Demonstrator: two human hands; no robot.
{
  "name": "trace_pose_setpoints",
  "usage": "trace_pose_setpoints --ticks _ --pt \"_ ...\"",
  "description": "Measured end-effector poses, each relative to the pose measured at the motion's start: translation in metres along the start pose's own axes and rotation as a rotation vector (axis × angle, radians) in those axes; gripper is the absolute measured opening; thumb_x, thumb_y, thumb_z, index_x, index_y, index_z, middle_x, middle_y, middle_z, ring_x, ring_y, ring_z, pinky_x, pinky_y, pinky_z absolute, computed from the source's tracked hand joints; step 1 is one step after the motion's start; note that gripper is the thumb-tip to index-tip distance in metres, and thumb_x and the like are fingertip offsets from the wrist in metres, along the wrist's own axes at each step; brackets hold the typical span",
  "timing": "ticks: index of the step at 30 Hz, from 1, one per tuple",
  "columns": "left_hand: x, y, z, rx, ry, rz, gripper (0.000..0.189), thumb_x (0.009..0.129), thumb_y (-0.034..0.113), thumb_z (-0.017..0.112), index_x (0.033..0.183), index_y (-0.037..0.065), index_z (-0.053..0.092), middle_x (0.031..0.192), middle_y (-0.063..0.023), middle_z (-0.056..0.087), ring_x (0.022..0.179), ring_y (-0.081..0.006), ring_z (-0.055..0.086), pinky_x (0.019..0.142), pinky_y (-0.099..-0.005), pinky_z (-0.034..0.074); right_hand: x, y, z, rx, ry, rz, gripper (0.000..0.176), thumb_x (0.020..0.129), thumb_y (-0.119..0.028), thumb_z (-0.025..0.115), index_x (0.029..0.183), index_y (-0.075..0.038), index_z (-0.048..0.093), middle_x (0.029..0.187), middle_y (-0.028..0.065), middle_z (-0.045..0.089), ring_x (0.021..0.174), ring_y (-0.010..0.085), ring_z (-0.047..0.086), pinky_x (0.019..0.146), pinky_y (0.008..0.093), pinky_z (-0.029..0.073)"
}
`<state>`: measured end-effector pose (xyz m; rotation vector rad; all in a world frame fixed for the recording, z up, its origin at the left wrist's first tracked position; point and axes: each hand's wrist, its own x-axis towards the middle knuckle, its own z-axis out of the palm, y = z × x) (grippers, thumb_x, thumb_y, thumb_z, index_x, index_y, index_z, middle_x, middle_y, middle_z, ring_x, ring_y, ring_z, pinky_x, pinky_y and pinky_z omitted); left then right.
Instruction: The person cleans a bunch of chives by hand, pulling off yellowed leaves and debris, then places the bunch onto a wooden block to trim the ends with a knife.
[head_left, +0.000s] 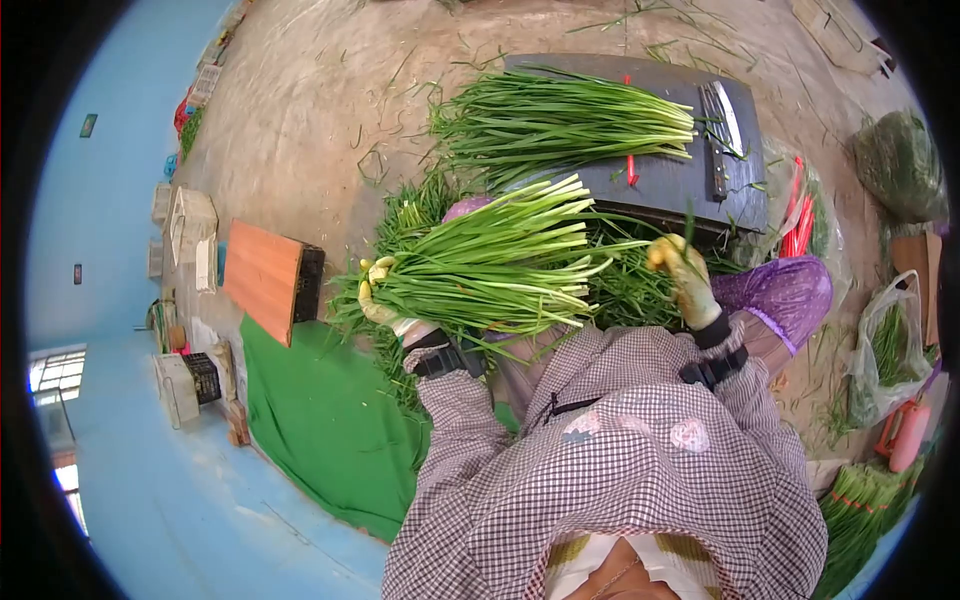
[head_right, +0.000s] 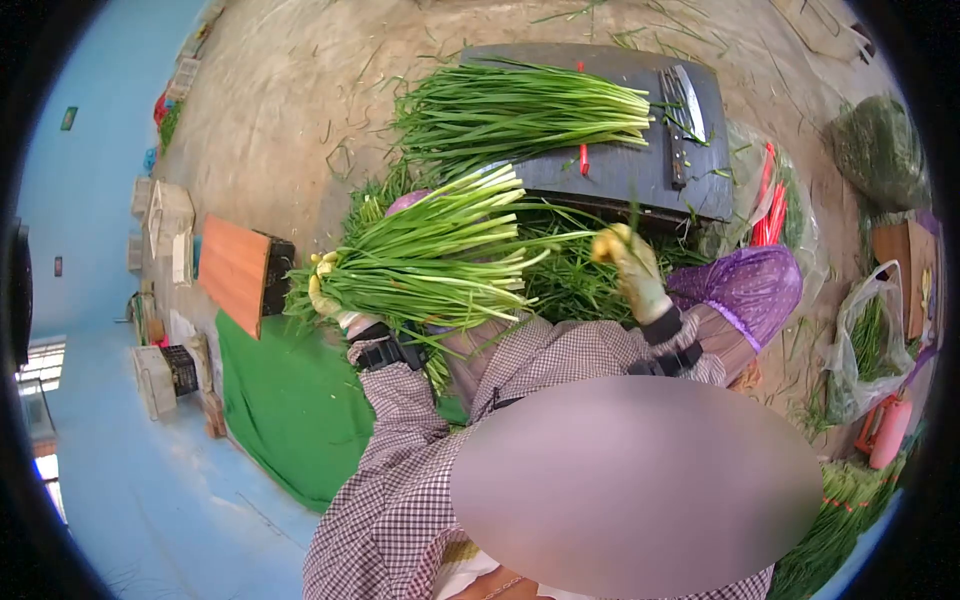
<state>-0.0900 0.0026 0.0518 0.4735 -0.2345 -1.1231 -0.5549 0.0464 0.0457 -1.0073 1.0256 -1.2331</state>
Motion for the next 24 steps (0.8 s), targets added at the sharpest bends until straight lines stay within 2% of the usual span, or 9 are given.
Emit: trace_pose_setpoints --ticks 4,7,9,12,15,18,19,21,24 --pt "-0.014 -0.002 0.032 0.040 0.062 0.013 0.036 0.091 0.035 0.053 0.118 0.019 0.069 0.104 -0.0056 0.068 0.097 -0.0245 0.064 0.087 -0.0476 0.054 -0.026 -0.046 0.019 -0.320 0.438 -0.232 0.021 0.105 -0.017 0.046 0.096 -0.004 0.060 0.088 0.0031 0.060 0.075 0.0114 0.059 0.072 0.0257 0.049" --pt "-0.011 -0.005 0.039 -0.012 0.095 0.009 0.034 0.089 0.036 0.055 0.116 0.021 0.070 0.104 -0.0060 0.069 0.097 -0.0259 0.064 0.088 -0.0491 0.053 -0.016 -0.073 0.063 -0.292 0.198 -0.433 0.014 0.097 -0.009 0.059 0.107 -0.003 0.066 0.105 0.0077 0.067 0.081 0.0143 0.066 0.071 0.0257 0.055" --pt "-0.003 -0.008 0.033 -0.003 0.068 0.018 0.034 0.088 0.036 0.057 0.116 0.022 0.070 0.105 -0.0062 0.070 0.098 -0.0253 0.065 0.089 -0.0494 0.053 0.003 -0.077 0.095 -0.618 0.021 -0.556 0.027 0.085 -0.011 0.071 0.112 -0.009 0.068 0.106 0.0096 0.067 0.088 0.0241 0.065 0.077 0.0340 0.054" --pt "-0.004 -0.008 0.044 -0.007 0.065 0.010 0.032 0.088 0.034 0.058 0.114 0.021 0.070 0.104 -0.0062 0.070 0.095 -0.0244 0.065 0.089 -0.0488 0.053 0.013 -0.057 0.123 -1.188 -0.178 -0.585 0.046 0.075 -0.012 0.078 0.119 -0.009 0.064 0.106 0.0097 0.060 0.098 0.0280 0.060 0.083 0.0404 0.050" --pt "-0.007 -0.005 0.057 -0.018 0.095 0.024 0.030 0.087 0.031 0.059 0.111 0.018 0.071 0.101 -0.0082 0.071 0.093 -0.0241 0.067 0.088 -0.0473 0.054 0.024 -0.045 0.117 -0.917 -0.081 -0.678 0.032 0.079 -0.014 0.077 0.105 -0.007 0.060 0.100 0.0094 0.057 0.088 0.0286 0.061 0.077 0.0368 0.050" --pt "-0.010 0.001 0.049 -0.020 0.070 0.023 0.029 0.087 0.029 0.057 0.110 0.016 0.070 0.101 -0.0104 0.071 0.093 -0.0254 0.068 0.087 -0.0487 0.055 0.013 -0.020 0.112 -0.591 -0.071 -0.552 0.030 0.078 -0.009 0.076 0.103 -0.005 0.060 0.099 0.0113 0.057 0.087 0.0300 0.061 0.074 0.0375 0.052" --pt "-0.007 0.003 0.044 -0.046 0.082 0.016 0.030 0.087 0.029 0.057 0.110 0.015 0.070 0.101 -0.0104 0.071 0.093 -0.0256 0.068 0.087 -0.0488 0.055 0.010 -0.023 0.102 -0.677 -0.061 -0.666 0.031 0.078 -0.006 0.076 0.103 -0.003 0.059 0.099 0.0123 0.056 0.085 0.0312 0.060 0.072 0.0371 0.053" --pt "-0.012 0.001 0.045 -0.053 0.066 0.004 0.031 0.088 0.030 0.056 0.109 0.013 0.070 0.100 -0.0099 0.071 0.093 -0.0255 0.068 0.087 -0.0478 0.055 0.001 -0.012 0.070 -0.596 -0.085 -0.461 0.031 0.080 -0.009 0.075 0.104 -0.003 0.058 0.100 0.0143 0.056 0.086 0.0323 0.060 0.073 0.0381 0.052" --pt "-0.008 0.004 0.030 -0.063 0.121 0.002 0.031 0.087 0.030 0.056 0.109 0.013 0.070 0.100 -0.0098 0.071 0.092 -0.0259 0.067 0.087 -0.0475 0.055 -0.015 -0.017 0.025 -0.990 -0.113 -0.462 0.028 0.084 -0.017 0.072 0.104 -0.004 0.058 0.099 0.0149 0.056 0.091 0.0343 0.059 0.076 0.0413 0.051"
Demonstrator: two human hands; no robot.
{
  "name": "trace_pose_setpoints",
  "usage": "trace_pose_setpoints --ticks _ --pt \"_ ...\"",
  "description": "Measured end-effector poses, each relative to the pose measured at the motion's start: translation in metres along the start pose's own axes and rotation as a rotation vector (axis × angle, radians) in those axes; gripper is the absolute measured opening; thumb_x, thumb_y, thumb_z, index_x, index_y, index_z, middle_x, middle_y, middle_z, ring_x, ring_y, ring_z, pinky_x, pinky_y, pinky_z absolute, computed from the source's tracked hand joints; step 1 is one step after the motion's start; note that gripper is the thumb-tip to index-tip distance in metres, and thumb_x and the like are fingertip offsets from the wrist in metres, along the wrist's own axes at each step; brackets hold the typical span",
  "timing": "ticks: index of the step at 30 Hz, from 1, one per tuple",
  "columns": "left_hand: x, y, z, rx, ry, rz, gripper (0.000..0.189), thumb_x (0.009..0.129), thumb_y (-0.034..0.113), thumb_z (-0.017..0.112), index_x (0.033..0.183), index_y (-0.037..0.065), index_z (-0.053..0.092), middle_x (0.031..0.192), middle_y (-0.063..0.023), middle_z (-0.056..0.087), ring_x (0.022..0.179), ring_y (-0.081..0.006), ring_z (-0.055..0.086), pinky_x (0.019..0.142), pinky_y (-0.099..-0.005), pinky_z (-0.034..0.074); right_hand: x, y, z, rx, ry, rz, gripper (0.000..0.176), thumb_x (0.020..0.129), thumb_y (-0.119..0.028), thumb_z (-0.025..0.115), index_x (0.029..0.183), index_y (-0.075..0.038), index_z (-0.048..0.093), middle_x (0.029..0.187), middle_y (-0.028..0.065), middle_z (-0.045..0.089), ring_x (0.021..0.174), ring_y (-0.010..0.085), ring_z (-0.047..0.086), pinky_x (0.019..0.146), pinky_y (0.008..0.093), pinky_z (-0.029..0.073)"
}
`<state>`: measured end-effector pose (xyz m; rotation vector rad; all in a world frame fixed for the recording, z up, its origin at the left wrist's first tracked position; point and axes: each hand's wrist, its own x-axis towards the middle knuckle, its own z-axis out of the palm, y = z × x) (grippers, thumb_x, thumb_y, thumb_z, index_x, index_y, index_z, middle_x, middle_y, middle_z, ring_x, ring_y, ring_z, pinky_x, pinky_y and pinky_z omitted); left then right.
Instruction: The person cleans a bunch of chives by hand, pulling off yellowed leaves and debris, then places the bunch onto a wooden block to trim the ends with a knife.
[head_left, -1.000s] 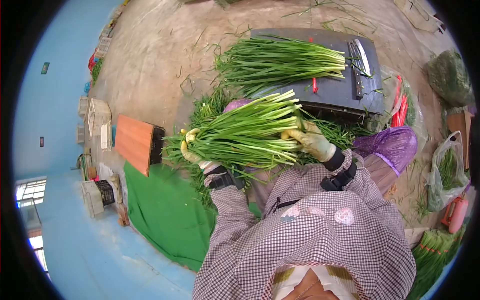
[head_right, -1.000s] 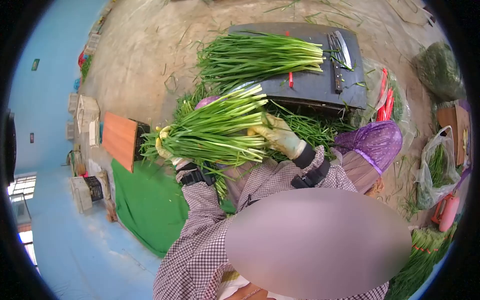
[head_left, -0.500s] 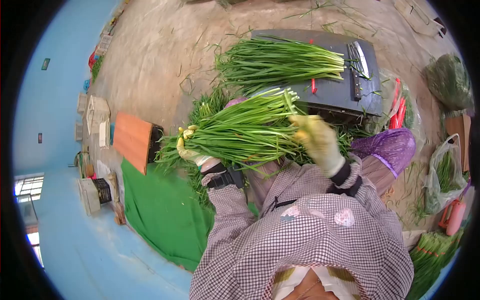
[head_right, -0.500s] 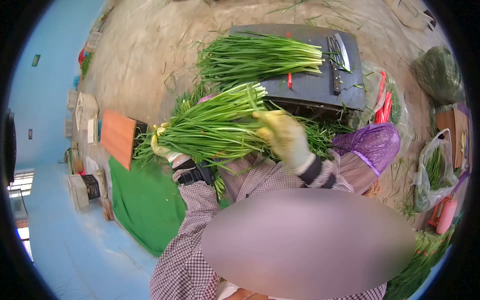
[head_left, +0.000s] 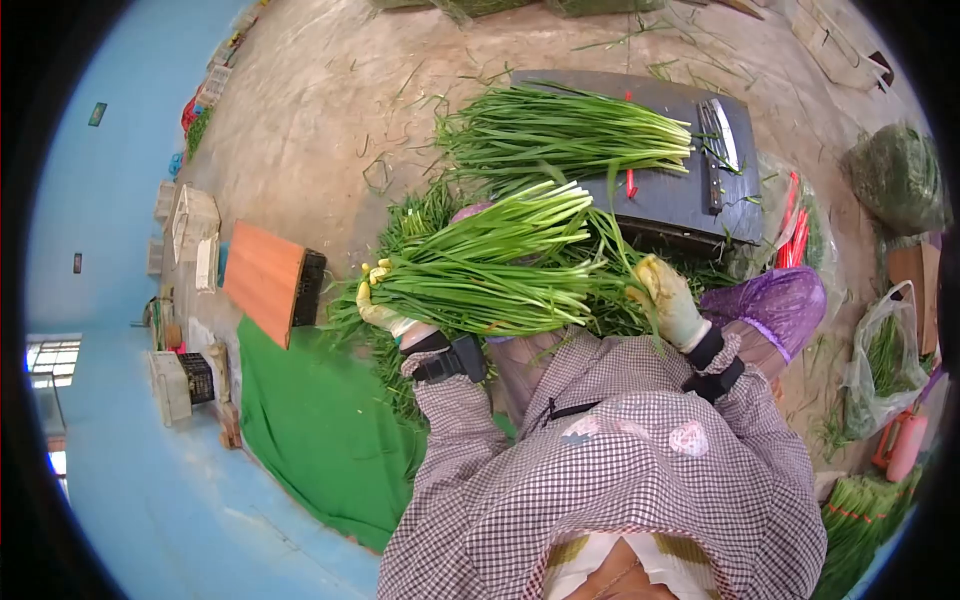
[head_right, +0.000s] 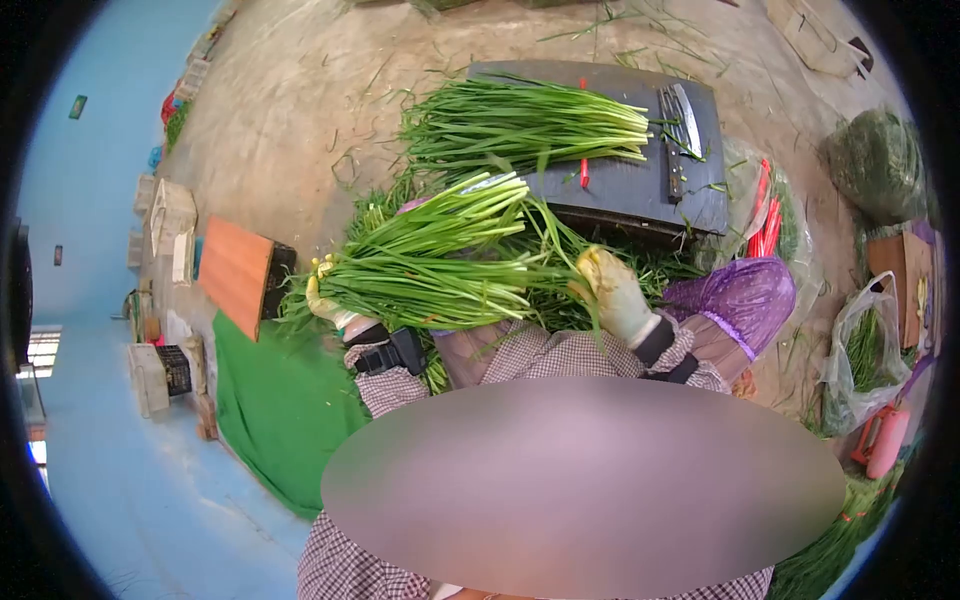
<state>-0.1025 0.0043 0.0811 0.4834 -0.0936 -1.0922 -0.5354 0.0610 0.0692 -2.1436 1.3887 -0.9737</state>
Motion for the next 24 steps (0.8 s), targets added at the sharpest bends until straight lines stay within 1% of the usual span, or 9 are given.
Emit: trace_pose_setpoints --ticks 4,5,9,13,14,15,17,20,24 --pt "0.006 0.000 -0.010 -0.050 0.006 -0.001 0.031 0.087 0.030 0.056 0.107 0.013 0.071 0.098 -0.0099 0.071 0.093 -0.0275 0.066 0.090 -0.0484 0.053 -0.041 0.053 0.010 0.014 -0.157 0.157 0.025 0.083 -0.017 0.070 0.099 -0.004 0.058 0.098 0.0148 0.056 0.090 0.0355 0.058 0.078 0.0418 0.049" --pt "0.007 0.001 -0.010 -0.059 -0.009 -0.005 0.030 0.087 0.030 0.056 0.106 0.013 0.071 0.098 -0.0099 0.070 0.093 -0.0277 0.065 0.091 -0.0486 0.052 -0.044 0.058 0.008 -0.008 -0.122 0.121 0.015 0.089 -0.014 0.066 0.097 -0.004 0.058 0.092 0.0094 0.057 0.084 0.0271 0.058 0.076 0.0364 0.049" --pt "0.019 0.014 -0.018 -0.053 0.005 0.072 0.029 0.087 0.029 0.054 0.102 0.010 0.070 0.095 -0.0094 0.070 0.093 -0.0264 0.064 0.091 -0.0484 0.051 -0.046 0.072 -0.005 0.958 0.044 0.551 0.009 0.100 -0.008 0.052 0.100 -0.006 0.061 0.082 -0.0041 0.051 0.074 0.0063 0.044 0.066 0.0208 0.039" --pt "0.008 0.045 0.002 0.184 -0.132 0.126 0.022 0.084 0.021 0.057 0.101 0.010 0.064 0.096 -0.0070 0.065 0.097 -0.0244 0.061 0.094 -0.0446 0.049 -0.022 0.053 -0.074 0.665 0.338 0.646 0.017 0.101 -0.017 0.055 0.099 -0.008 0.070 0.070 -0.0107 0.047 0.060 0.0007 0.033 0.055 0.0191 0.027" --pt "0.007 0.053 0.009 0.283 0.001 0.153 0.025 0.083 0.022 0.057 0.104 0.011 0.065 0.100 -0.0079 0.065 0.101 -0.0250 0.060 0.097 -0.0455 0.048 -0.019 0.049 -0.087 0.691 0.382 0.653 0.018 0.101 -0.018 0.056 0.102 -0.007 0.070 0.068 -0.0114 0.046 0.059 0.0006 0.033 0.053 0.0187 0.025" --pt "0.020 0.073 -0.014 0.115 -0.287 -0.041 0.029 0.083 0.024 0.057 0.108 0.012 0.066 0.107 -0.0094 0.065 0.107 -0.0259 0.059 0.101 -0.0482 0.045 -0.017 0.045 -0.098 0.712 0.401 0.640 0.018 0.101 -0.019 0.056 0.103 -0.007 0.070 0.068 -0.0116 0.045 0.059 0.0004 0.033 0.053 0.0186 0.025" --pt "0.052 0.102 -0.051 -0.098 -0.420 -0.104 0.038 0.085 0.029 0.056 0.118 0.012 0.066 0.119 -0.0101 0.065 0.116 -0.0261 0.057 0.106 -0.0522 0.042 -0.013 0.040 -0.111 0.794 0.428 0.607 0.019 0.102 -0.020 0.057 0.104 -0.007 0.070 0.067 -0.0125 0.043 0.059 0.0001 0.034 0.053 0.0182 0.025" --pt "0.051 0.113 -0.040 0.080 -0.202 0.175 0.037 0.093 0.031 0.054 0.122 0.011 0.066 0.116 -0.0096 0.066 0.111 -0.0262 0.061 0.099 -0.0496 0.049 -0.005 0.041 -0.113 0.773 0.438 0.571 0.024 0.102 -0.024 0.056 0.106 -0.004 0.069 0.068 -0.0118 0.044 0.057 -0.0001 0.032 0.051 0.0179 0.022" --pt "0.025 0.109 0.017 -0.023 -0.451 -0.008 0.029 0.096 0.030 0.053 0.114 0.010 0.065 0.109 -0.0084 0.068 0.106 -0.0262 0.064 0.093 -0.0469 0.053 0.005 0.034 -0.116 0.875 0.426 0.556 0.020 0.102 -0.018 0.055 0.106 -0.004 0.069 0.071 -0.0107 0.046 0.061 -0.0003 0.036 0.055 0.0170 0.027"
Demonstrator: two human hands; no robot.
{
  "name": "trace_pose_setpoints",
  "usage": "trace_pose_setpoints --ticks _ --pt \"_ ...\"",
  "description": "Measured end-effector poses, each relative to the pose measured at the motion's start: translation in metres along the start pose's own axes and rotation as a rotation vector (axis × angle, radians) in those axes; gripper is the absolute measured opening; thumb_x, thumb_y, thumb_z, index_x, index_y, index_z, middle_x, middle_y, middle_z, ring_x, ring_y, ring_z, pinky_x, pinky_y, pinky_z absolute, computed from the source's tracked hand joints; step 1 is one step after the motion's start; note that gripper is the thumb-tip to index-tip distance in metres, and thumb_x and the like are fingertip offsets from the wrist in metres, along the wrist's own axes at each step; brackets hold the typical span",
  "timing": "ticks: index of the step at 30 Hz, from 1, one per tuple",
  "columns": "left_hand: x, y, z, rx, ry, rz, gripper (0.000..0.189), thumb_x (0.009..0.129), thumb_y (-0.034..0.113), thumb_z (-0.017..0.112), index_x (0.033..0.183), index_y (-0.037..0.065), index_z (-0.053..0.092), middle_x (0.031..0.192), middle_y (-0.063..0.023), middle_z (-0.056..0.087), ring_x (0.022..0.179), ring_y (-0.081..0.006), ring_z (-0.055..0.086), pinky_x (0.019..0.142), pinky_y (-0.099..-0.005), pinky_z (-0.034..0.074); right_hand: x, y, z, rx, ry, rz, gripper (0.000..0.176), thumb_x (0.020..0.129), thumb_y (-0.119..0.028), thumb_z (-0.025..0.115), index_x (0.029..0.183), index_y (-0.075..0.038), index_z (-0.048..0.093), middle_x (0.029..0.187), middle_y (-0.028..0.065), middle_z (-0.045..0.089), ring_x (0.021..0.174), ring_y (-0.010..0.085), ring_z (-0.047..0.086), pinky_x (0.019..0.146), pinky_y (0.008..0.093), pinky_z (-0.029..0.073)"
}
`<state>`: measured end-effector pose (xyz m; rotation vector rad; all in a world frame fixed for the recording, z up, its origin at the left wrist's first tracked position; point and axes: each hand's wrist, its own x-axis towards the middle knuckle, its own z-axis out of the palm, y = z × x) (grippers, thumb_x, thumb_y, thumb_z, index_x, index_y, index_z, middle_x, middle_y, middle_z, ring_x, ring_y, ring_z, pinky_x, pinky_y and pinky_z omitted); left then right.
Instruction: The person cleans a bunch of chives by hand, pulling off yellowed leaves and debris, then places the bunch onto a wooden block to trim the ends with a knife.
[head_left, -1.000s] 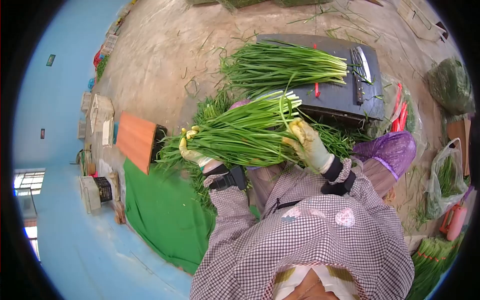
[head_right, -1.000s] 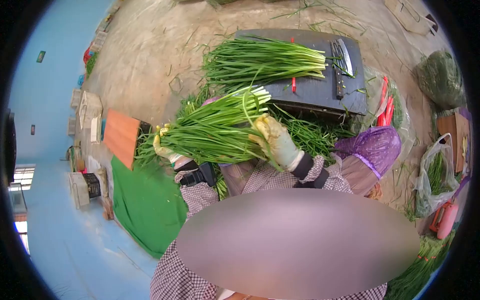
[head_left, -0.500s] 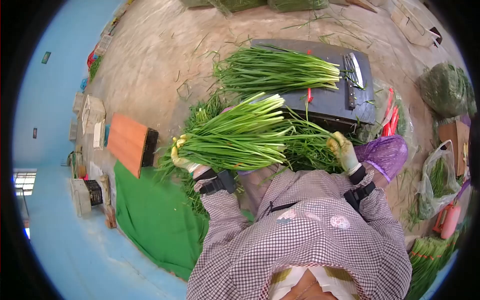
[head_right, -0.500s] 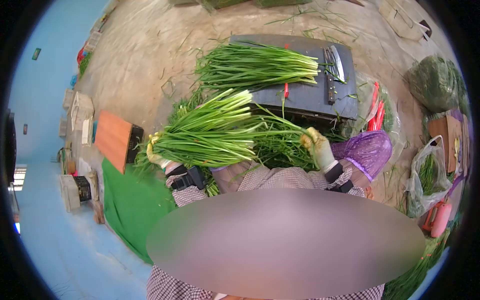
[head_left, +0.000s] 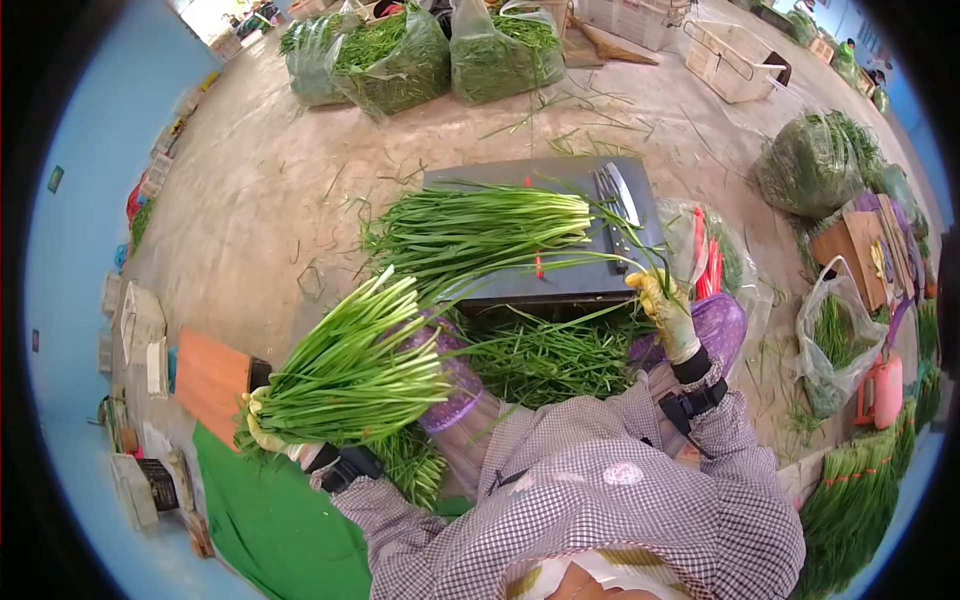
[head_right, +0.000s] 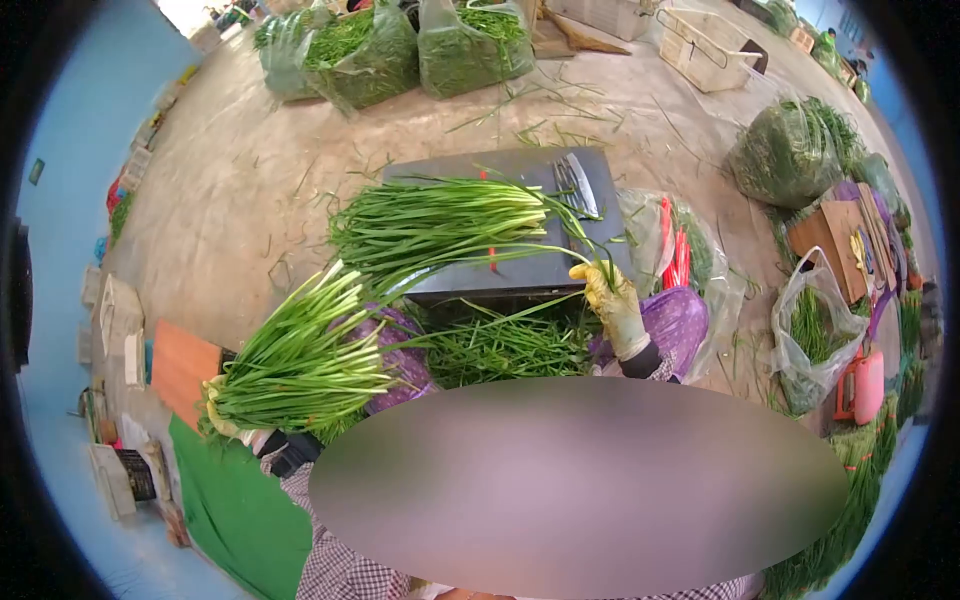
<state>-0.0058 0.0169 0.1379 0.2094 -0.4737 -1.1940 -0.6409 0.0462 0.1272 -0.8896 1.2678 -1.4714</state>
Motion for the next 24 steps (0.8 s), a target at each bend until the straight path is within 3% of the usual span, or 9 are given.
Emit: trace_pose_setpoints --ticks 3,6,8,10,12,14,16,20,24 --pt "0.003 -0.020 0.057 0.115 -0.127 -0.100 0.018 0.096 0.024 0.056 0.103 0.009 0.061 0.099 -0.0051 0.067 0.099 -0.0215 0.065 0.087 -0.0405 0.055 0.010 -0.011 0.016 -0.071 -0.010 -0.058 0.019 0.102 -0.015 0.055 0.105 -0.002 0.069 0.076 -0.0093 0.050 0.064 0.0025 0.041 0.057 0.0188 0.032" --pt "0.009 -0.031 0.076 -0.051 0.012 -0.013 0.019 0.094 0.015 0.055 0.109 0.007 0.063 0.094 -0.0047 0.065 0.087 -0.0181 0.064 0.082 -0.0379 0.055 0.027 -0.015 0.023 -0.177 -0.020 -0.225 0.016 0.100 -0.012 0.056 0.104 -0.002 0.068 0.079 -0.0027 0.060 0.068 0.0083 0.052 0.061 0.0224 0.040" --pt "0.024 -0.024 0.030 -0.148 -0.119 -0.003 0.024 0.095 0.020 0.053 0.112 0.007 0.064 0.097 -0.0057 0.067 0.093 -0.0193 0.064 0.089 -0.0401 0.053 0.034 0.004 0.013 -0.936 0.038 -0.771 0.011 0.095 -0.006 0.058 0.100 -0.003 0.068 0.088 0.0063 0.068 0.077 0.0167 0.063 0.068 0.0271 0.048" --pt "0.028 -0.012 0.005 -0.117 0.041 0.155 0.031 0.097 0.026 0.049 0.114 0.007 0.065 0.101 -0.0074 0.068 0.096 -0.0216 0.065 0.093 -0.0445 0.052 0.005 0.007 0.025 -0.830 -0.059 -0.309 0.017 0.088 -0.001 0.062 0.103 -0.005 0.068 0.097 0.0109 0.070 0.085 0.0201 0.067 0.074 0.0296 0.052" --pt "0.031 -0.009 -0.014 -0.111 -0.012 0.242 0.036 0.098 0.035 0.046 0.115 0.011 0.066 0.110 -0.0060 0.069 0.101 -0.0253 0.065 0.097 -0.0485 0.050 -0.016 0.095 0.001 -0.597 -0.432 -0.152 0.026 0.086 -0.007 0.063 0.111 -0.007 0.066 0.100 0.0068 0.071 0.091 0.0204 0.068 0.076 0.0358 0.054" --pt "0.032 -0.013 -0.010 -0.049 0.116 0.325 0.035 0.098 0.037 0.048 0.113 0.013 0.068 0.112 -0.0044 0.069 0.102 -0.0258 0.065 0.098 -0.0493 0.049 -0.046 0.111 0.011 -1.518 -1.133 -0.275 0.035 0.088 -0.018 0.062 0.123 -0.014 0.063 0.107 0.0088 0.070 0.095 0.0233 0.069 0.077 0.0399 0.055" --pt "0.039 -0.011 -0.010 -0.130 -0.029 0.145 0.033 0.098 0.037 0.049 0.109 0.014 0.070 0.113 -0.0049 0.070 0.102 -0.0255 0.066 0.094 -0.0490 0.051 -0.054 0.091 0.031 -1.779 -1.263 0.063 0.050 0.085 -0.033 0.066 0.135 -0.026 0.058 0.120 0.0136 0.063 0.102 0.0317 0.067 0.086 0.0413 0.053" --pt "0.034 -0.039 0.026 -0.158 0.080 0.179 0.028 0.095 0.030 0.053 0.108 0.011 0.069 0.102 -0.0020 0.070 0.095 -0.0227 0.066 0.093 -0.0448 0.052 -0.021 0.050 0.058 -1.142 -0.918 -0.085 0.058 0.084 -0.040 0.071 0.136 -0.017 0.057 0.121 0.0125 0.064 0.110 0.0296 0.063 0.090 0.0405 0.052" --pt "0.023 -0.075 0.058 -0.283 0.018 0.068 0.029 0.094 0.024 0.055 0.117 0.010 0.065 0.095 0.0004 0.066 0.092 -0.0160 0.064 0.093 -0.0410 0.051 -0.009 0.005 0.130 -0.333 -0.875 -0.060 0.046 0.097 -0.023 0.060 0.136 -0.001 0.053 0.124 0.0124 0.063 0.112 0.0226 0.061 0.097 0.0304 0.047"
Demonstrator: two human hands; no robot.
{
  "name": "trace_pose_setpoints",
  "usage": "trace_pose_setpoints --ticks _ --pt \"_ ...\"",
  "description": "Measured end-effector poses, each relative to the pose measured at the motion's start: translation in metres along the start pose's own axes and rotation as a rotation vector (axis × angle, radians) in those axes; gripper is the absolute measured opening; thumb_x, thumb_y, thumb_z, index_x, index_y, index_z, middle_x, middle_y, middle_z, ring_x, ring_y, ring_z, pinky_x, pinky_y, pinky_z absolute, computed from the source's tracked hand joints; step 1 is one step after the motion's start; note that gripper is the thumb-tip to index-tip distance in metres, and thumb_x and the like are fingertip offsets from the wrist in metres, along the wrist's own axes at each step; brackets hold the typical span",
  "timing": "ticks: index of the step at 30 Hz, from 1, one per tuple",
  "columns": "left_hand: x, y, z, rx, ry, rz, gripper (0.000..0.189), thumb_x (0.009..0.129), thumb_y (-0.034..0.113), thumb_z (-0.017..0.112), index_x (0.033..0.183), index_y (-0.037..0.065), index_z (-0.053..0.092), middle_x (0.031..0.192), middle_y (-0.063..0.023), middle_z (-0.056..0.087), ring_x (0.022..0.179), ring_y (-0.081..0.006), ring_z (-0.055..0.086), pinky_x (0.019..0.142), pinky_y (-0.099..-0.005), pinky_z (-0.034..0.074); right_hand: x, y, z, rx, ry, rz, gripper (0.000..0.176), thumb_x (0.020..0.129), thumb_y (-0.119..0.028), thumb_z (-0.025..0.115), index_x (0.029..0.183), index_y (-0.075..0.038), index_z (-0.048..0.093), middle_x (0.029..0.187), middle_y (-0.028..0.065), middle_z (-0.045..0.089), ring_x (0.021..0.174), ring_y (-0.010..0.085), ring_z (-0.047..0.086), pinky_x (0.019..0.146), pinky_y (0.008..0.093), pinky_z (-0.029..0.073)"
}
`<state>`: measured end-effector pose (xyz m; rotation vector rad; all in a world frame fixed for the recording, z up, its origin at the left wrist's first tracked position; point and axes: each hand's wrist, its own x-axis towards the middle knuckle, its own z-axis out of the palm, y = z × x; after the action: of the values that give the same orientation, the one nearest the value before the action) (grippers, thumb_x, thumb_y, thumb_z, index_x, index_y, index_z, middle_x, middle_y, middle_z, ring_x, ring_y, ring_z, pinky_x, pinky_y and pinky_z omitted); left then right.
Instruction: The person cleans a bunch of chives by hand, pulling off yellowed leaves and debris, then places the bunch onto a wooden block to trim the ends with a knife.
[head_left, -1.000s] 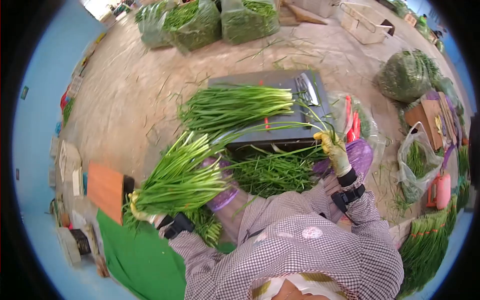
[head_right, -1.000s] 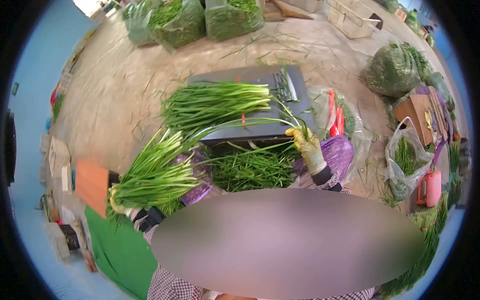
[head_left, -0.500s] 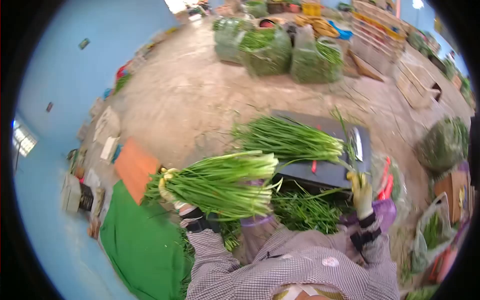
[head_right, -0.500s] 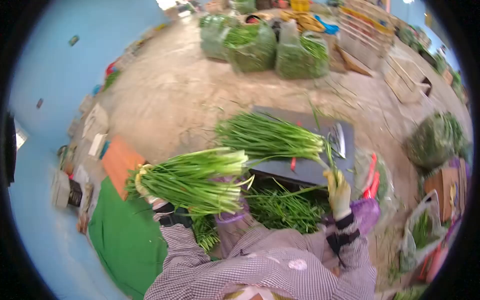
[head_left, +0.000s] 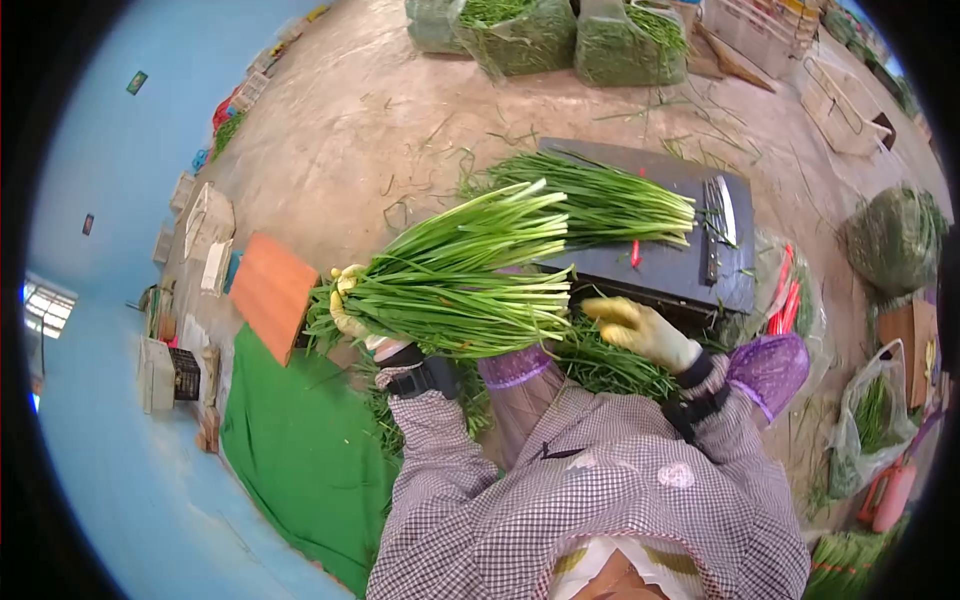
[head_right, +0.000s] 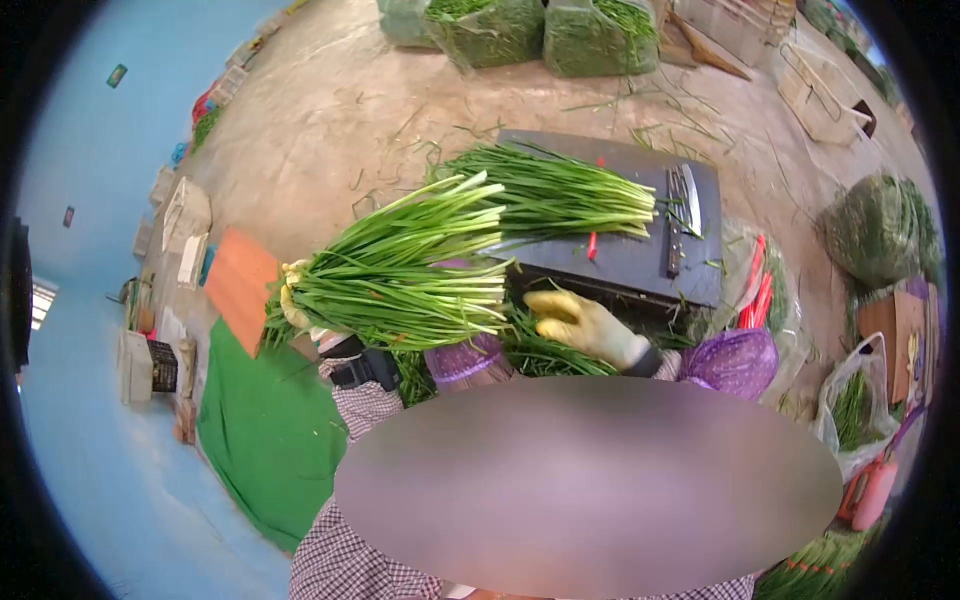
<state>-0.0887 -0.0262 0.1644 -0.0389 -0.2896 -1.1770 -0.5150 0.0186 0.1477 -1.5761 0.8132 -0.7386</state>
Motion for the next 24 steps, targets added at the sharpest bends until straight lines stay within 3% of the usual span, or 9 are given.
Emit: trace_pose_setpoints --ticks 2,4,5,6,11,15,18,21,24 --pt "-0.005 -0.019 0.000 0.148 0.118 0.147 0.032 0.092 0.022 0.055 0.122 0.011 0.063 0.097 -0.0008 0.062 0.087 -0.0114 0.063 0.087 -0.0368 0.052 0.028 0.026 0.016 0.112 -0.004 -0.087 0.044 0.100 -0.023 0.056 0.136 0.002 0.052 0.126 0.0130 0.062 0.113 0.0202 0.059 0.098 0.0305 0.047" --pt "-0.015 -0.035 -0.001 -0.014 0.092 0.029 0.030 0.093 0.020 0.053 0.119 0.010 0.064 0.087 -0.0010 0.063 0.084 -0.0128 0.061 0.083 -0.0342 0.050 0.046 0.023 0.023 -0.109 -0.038 -0.156 0.042 0.102 -0.023 0.053 0.135 0.003 0.050 0.127 0.0131 0.061 0.115 0.0186 0.058 0.098 0.0310 0.047" --pt "-0.018 -0.040 -0.007 0.008 0.119 0.061 0.030 0.093 0.019 0.053 0.119 0.008 0.063 0.083 -0.0012 0.062 0.083 -0.0130 0.060 0.083 -0.0332 0.050 0.049 0.009 0.049 0.782 0.093 -0.118 0.036 0.102 -0.021 0.053 0.130 0.001 0.055 0.123 0.0105 0.062 0.109 0.0193 0.061 0.094 0.0316 0.050" --pt "-0.020 -0.042 -0.018 0.030 0.146 0.094 0.030 0.093 0.018 0.053 0.118 0.006 0.063 0.080 -0.0014 0.061 0.082 -0.0133 0.059 0.083 -0.0321 0.050 0.050 0.000 0.052 1.060 0.102 0.096 0.030 0.101 -0.021 0.055 0.123 -0.002 0.059 0.116 0.0079 0.065 0.101 0.0176 0.064 0.089 0.0314 0.053" --pt "-0.025 0.002 -0.119 0.180 0.128 0.006 0.033 0.093 0.028 0.053 0.120 0.015 0.067 0.102 -0.0040 0.067 0.098 -0.0229 0.064 0.089 -0.0467 0.053 0.046 0.029 0.065 0.989 0.259 0.152 0.026 0.100 -0.020 0.057 0.118 -0.003 0.064 0.108 0.0083 0.068 0.099 0.0162 0.065 0.089 0.0328 0.053" --pt "-0.039 0.003 -0.138 0.102 0.166 -0.024 0.036 0.091 0.028 0.050 0.119 0.012 0.067 0.107 -0.0066 0.068 0.101 -0.0264 0.064 0.093 -0.0507 0.051 0.040 0.054 0.068 1.047 0.481 -0.134 0.020 0.097 -0.023 0.060 0.104 -0.005 0.067 0.107 0.0084 0.068 0.101 0.0204 0.063 0.093 0.0354 0.049" --pt "-0.045 0.007 -0.145 0.085 0.183 -0.070 0.036 0.089 0.026 0.052 0.117 0.008 0.067 0.107 -0.0083 0.069 0.103 -0.0261 0.063 0.095 -0.0482 0.050 0.016 0.066 0.036 1.323 0.348 -0.208 0.021 0.099 -0.030 0.058 0.100 -0.010 0.059 0.080 0.0009 0.054 0.080 0.0158 0.055 0.083 0.0345 0.045" --pt "-0.048 0.006 -0.148 0.074 0.227 -0.070 0.036 0.089 0.026 0.053 0.117 0.007 0.067 0.107 -0.0092 0.069 0.104 -0.0256 0.062 0.095 -0.0463 0.050 -0.003 0.093 0.014 0.993 0.475 0.072 0.030 0.103 -0.039 0.051 0.099 -0.010 0.056 0.071 -0.0048 0.042 0.064 0.0089 0.044 0.068 0.0290 0.044" --pt "-0.042 -0.001 -0.148 0.034 0.216 -0.079 0.036 0.089 0.027 0.054 0.116 0.006 0.067 0.106 -0.0104 0.069 0.104 -0.0253 0.062 0.094 -0.0450 0.050 0.017 0.079 0.014 0.511 0.369 0.266 0.034 0.104 -0.032 0.051 0.124 -0.006 0.059 0.095 0.0005 0.064 0.081 0.0091 0.056 0.081 0.0261 0.048"
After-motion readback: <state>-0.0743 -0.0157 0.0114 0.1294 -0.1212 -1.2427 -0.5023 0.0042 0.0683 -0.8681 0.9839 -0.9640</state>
